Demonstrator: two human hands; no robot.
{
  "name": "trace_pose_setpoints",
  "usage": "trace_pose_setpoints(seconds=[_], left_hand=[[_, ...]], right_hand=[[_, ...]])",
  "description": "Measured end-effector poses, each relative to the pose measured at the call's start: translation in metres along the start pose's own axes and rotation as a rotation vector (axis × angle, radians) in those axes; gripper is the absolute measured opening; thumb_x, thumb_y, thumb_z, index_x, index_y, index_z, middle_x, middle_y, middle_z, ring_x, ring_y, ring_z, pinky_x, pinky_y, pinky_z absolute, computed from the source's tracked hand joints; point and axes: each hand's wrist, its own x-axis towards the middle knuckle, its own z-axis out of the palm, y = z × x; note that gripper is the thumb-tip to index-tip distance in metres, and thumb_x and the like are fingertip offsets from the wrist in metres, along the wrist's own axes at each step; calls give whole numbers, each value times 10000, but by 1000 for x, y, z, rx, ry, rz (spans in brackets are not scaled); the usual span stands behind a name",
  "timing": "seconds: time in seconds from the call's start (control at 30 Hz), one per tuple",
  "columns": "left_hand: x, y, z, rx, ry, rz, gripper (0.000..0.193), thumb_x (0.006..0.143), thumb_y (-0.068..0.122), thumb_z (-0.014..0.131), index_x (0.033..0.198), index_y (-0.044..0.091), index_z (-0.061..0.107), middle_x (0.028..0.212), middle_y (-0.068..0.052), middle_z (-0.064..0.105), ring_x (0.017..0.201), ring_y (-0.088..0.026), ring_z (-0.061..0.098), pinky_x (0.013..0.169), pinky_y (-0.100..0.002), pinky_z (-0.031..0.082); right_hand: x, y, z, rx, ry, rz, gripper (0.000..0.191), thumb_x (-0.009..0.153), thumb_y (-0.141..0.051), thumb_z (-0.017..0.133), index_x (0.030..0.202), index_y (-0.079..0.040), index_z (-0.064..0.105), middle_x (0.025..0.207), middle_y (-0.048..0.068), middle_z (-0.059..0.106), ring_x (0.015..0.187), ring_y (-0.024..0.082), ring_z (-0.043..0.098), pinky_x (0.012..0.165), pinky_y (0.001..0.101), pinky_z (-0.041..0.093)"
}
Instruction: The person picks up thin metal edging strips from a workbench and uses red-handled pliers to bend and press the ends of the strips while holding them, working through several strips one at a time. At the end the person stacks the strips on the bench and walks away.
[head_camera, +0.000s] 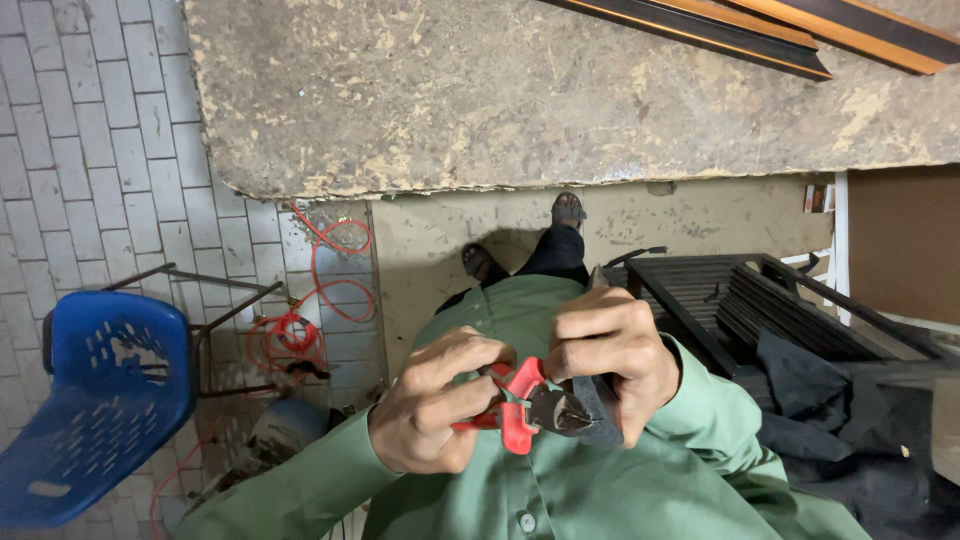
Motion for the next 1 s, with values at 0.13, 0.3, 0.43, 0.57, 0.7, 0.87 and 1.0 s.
trace_pose_setpoints(seconds=[0.13,0.3,0.43,0.57,0.7,0.87,1.0], left_hand=[[4,-9,14,-52,227,187,302,846,-154,655,1095,-57,515,1243,-266,511,1030,-390,682,915,-492,564],[4,-12,15,-7,123,109,340,714,-74,702,1029,-31,581,1119,-217,615,868,-365,676,765,-472,559],[-1,-18,20,4,161,125,315,730,-63,728,1008,-43,580,1107,-194,613,869,-376,692,745,-474,561],[-5,-31,35,-19,254,202,267,708,-79,656,971,-99,609,1161,-257,561,924,-407,721,747,-468,562],[-4,-39,49,27,335,217,201,685,-39,659,869,-71,587,1133,-269,555,897,-405,715,758,-481,585],[7,-42,58,48,363,227,226,688,54,737,831,-47,594,1007,-204,610,835,-378,684,753,-481,592],[7,-50,62,26,364,276,308,712,150,783,838,-51,587,999,-211,614,858,-389,671,765,-498,575]], right_hand=[[2,-1,-1,-22,7,-5,228,688,-179,806,745,-29,644,675,56,542,522,232,514,486,374,350],[0,2,-1,37,31,-38,234,730,-173,804,775,-8,644,706,68,572,553,233,548,504,370,376],[-5,10,3,63,54,-79,222,725,-153,778,811,-12,630,700,81,588,536,231,544,485,365,367],[-12,14,8,182,148,-61,313,792,-148,780,961,-16,552,757,84,595,593,249,603,548,360,473],[-15,15,10,160,195,-56,359,799,-137,801,977,-10,516,718,66,567,556,234,589,530,349,464],[-14,12,12,116,244,-59,356,823,-156,802,968,-9,512,713,65,554,551,224,575,526,344,453],[-11,11,13,102,250,-75,307,833,-152,778,950,-14,530,710,56,557,545,216,570,522,345,449]])
